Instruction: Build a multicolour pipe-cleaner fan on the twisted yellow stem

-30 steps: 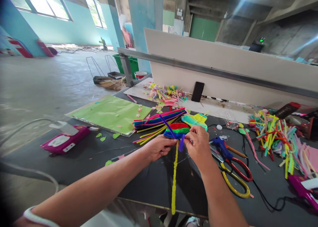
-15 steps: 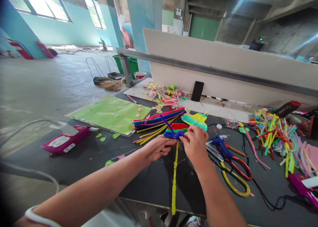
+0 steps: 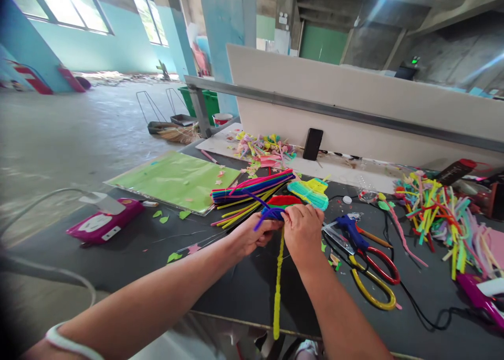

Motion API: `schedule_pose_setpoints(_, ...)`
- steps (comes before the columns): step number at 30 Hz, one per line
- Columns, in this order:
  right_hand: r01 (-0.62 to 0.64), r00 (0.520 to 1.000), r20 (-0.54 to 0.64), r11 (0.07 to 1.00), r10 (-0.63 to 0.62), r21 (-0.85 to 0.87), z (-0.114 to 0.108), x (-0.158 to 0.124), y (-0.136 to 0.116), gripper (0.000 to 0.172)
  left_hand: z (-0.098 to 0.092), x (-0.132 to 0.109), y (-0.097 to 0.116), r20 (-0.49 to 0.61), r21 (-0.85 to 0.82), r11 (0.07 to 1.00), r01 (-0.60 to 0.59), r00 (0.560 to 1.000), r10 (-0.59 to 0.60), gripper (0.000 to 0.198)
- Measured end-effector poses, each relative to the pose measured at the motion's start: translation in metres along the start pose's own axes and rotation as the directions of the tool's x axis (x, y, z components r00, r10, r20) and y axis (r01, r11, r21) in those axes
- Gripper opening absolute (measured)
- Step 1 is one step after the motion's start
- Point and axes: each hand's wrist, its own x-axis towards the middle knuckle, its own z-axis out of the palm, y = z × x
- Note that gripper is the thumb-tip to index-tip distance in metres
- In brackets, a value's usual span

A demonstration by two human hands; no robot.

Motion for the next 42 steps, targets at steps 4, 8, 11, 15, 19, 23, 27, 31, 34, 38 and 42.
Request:
schedule_pose_setpoints(4,0.001,1.0,-0.013,1.0,-0.001,0.012,0.011,-0.001,-0.001,0.006,0.002,0.0,0.001,-0.009,0.008,0.999,0.036,0.999,-0.036,0.031)
schedule_pose_setpoints(8,0.048,0.999,-0.018,0.999,-0.048,0.01,0.016,-0.004,-0.002,0.005,0.003,-0.001,0.004,-0.021,-0.013,0.999,0.039,0.999,-0.039,0.029)
schedule_pose_setpoints(11,0.054,0.999,-0.01,0.998,-0.054,0.036,0.017,-0.006,-0.004,0.003,0.004,-0.002,0.004,-0.038,-0.019,0.999,0.047,0.998,-0.048,0.026)
schedule_pose_setpoints(15,0.058,0.998,-0.001,0.995,-0.058,0.085,0.017,-0.005,-0.004,0.009,0.005,-0.001,0.003,-0.053,-0.02,0.999,0.048,0.997,-0.049,0.025)
schedule_pose_setpoints(19,0.008,0.999,-0.044,0.981,0.001,0.192,0.012,-0.005,-0.001,0.008,0.004,-0.003,0.005,-0.024,-0.045,0.998,0.035,0.999,-0.036,0.024)
schedule_pose_setpoints(23,-0.238,0.935,-0.155,0.889,0.319,0.39,0.003,-0.004,0.009,0.013,0.001,-0.006,0.009,0.043,-0.153,0.988,-0.029,0.998,0.036,0.027)
schedule_pose_setpoints(27,-0.316,0.857,-0.205,0.797,0.472,0.516,-0.002,-0.002,0.019,0.025,-0.002,-0.006,0.011,0.05,-0.183,0.979,-0.09,0.994,0.101,0.029)
schedule_pose_setpoints(31,-0.258,0.911,-0.206,0.882,0.358,0.395,-0.001,-0.003,0.017,0.015,0.0,-0.006,0.012,0.025,-0.175,0.98,-0.097,0.994,0.102,0.03)
schedule_pose_setpoints(34,-0.149,0.964,-0.17,0.944,0.206,0.295,-0.001,-0.004,0.011,0.014,0.001,-0.007,0.012,-0.006,-0.173,0.981,-0.088,0.996,0.089,0.029)
schedule_pose_setpoints(38,-0.002,0.994,-0.107,0.985,0.021,0.172,-0.001,-0.002,0.004,0.017,0.001,-0.006,0.009,-0.013,-0.174,0.981,-0.087,0.996,0.086,0.027)
schedule_pose_setpoints(42,0.067,0.996,-0.07,0.991,-0.059,0.113,0.0,-0.002,0.004,0.012,-0.001,-0.005,0.007,0.044,-0.202,0.976,-0.087,0.994,0.098,0.025)
